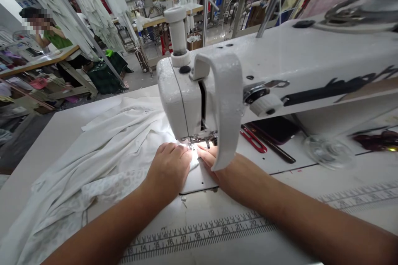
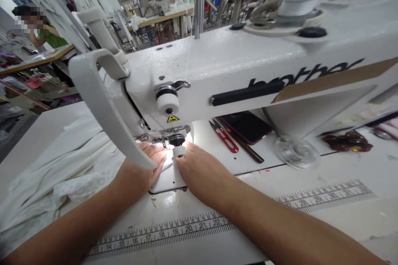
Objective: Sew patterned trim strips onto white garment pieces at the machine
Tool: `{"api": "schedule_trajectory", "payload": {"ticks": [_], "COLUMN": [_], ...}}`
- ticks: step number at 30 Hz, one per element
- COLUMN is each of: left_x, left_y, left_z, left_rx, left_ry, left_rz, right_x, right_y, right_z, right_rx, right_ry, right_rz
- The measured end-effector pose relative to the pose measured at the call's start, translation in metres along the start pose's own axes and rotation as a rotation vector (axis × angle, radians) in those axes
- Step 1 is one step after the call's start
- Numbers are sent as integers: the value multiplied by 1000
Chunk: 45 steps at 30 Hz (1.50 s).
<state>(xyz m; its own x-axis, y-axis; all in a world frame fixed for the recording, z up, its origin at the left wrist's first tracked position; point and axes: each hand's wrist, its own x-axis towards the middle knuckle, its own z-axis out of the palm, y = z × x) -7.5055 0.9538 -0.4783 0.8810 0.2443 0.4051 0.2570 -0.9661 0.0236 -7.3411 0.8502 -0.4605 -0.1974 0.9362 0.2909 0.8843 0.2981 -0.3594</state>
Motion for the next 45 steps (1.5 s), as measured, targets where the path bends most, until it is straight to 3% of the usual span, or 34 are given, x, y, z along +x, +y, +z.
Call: {"api": "schedule_trajectory", "payload": {"ticks": [7, 10, 17, 21, 29, 34, 38, 45], "left_x": [0, 1, 0, 2, 1, -7, -10, -15], "left_y": [10, 7, -3, -3, -7, 1, 9, 5], "left_z": [-12, -11, -5, 1, 4, 2, 1, 2], "left_rx": [-39, -17, -221, -85, -12, -82, -14, -37], "left_ry": [-74, -4, 130, 199, 163, 166, 176, 182], "left_rz": [11, 32, -58, 1, 210, 209, 205, 236], "right_x": [2, 2, 6, 10, 2, -12, -16, -14], "right_y": [5, 8, 12, 13, 8, 4, 3, 3], "right_z": [0, 3, 19, 21, 10, 4, 3, 6], "right_rx": [-123, -131, -154, -158, -129, -174, -249, -249], "right_ry": [-62, -37, 19, 40, -31, -65, 9, -7], "right_rz": [28, 30, 57, 95, 102, 10, -44, -26]}}
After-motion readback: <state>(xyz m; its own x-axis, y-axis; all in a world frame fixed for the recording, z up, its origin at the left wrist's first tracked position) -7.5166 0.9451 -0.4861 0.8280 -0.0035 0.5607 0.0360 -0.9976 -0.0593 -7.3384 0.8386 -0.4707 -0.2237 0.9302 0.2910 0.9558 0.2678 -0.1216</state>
